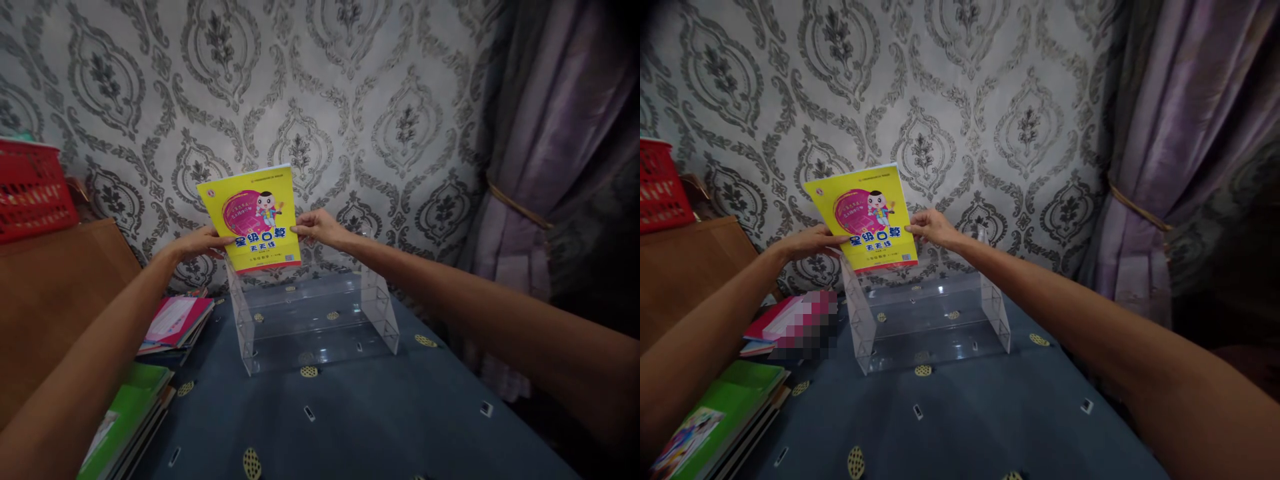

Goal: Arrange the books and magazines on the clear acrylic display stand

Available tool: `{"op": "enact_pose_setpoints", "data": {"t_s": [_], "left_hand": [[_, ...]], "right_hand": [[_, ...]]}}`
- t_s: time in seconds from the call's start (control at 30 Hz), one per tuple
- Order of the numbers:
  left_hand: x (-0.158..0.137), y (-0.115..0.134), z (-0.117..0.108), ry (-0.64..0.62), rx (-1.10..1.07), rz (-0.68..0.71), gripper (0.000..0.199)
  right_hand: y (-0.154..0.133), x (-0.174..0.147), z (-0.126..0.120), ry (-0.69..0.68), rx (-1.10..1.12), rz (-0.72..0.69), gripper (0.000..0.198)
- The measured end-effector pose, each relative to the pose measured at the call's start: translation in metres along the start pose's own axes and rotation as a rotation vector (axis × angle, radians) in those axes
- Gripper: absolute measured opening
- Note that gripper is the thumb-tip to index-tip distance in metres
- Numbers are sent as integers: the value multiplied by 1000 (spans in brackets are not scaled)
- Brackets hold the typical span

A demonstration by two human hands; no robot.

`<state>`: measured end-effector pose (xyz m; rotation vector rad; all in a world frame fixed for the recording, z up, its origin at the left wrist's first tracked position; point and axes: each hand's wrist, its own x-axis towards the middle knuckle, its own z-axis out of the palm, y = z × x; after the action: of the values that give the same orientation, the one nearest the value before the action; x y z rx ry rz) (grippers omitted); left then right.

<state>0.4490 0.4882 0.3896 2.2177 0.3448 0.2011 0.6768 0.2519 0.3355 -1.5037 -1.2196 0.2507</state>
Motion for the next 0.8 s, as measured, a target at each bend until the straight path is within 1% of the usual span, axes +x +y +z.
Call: {"op": "enact_pose_setpoints", "data": {"t_s": [0.1,0.23,0.47,0.63,0.8], "left_hand": [[2,-3,1,21,-9,-2,65],[5,-5,4,57,-23,5,66],[8,-7,8,100,-41,17,72],[7,-7,10,104,-35,22,73],[5,-5,12,108,-31,19,73]], "right_hand": [[-1,1,1,29,-34,30,16],[-2,2,2,83,-115,13,17],[2,9,3,99,-190,31,16],[4,11,5,109,-176,37,11],[1,6,3,73,-135,19,10]]}}
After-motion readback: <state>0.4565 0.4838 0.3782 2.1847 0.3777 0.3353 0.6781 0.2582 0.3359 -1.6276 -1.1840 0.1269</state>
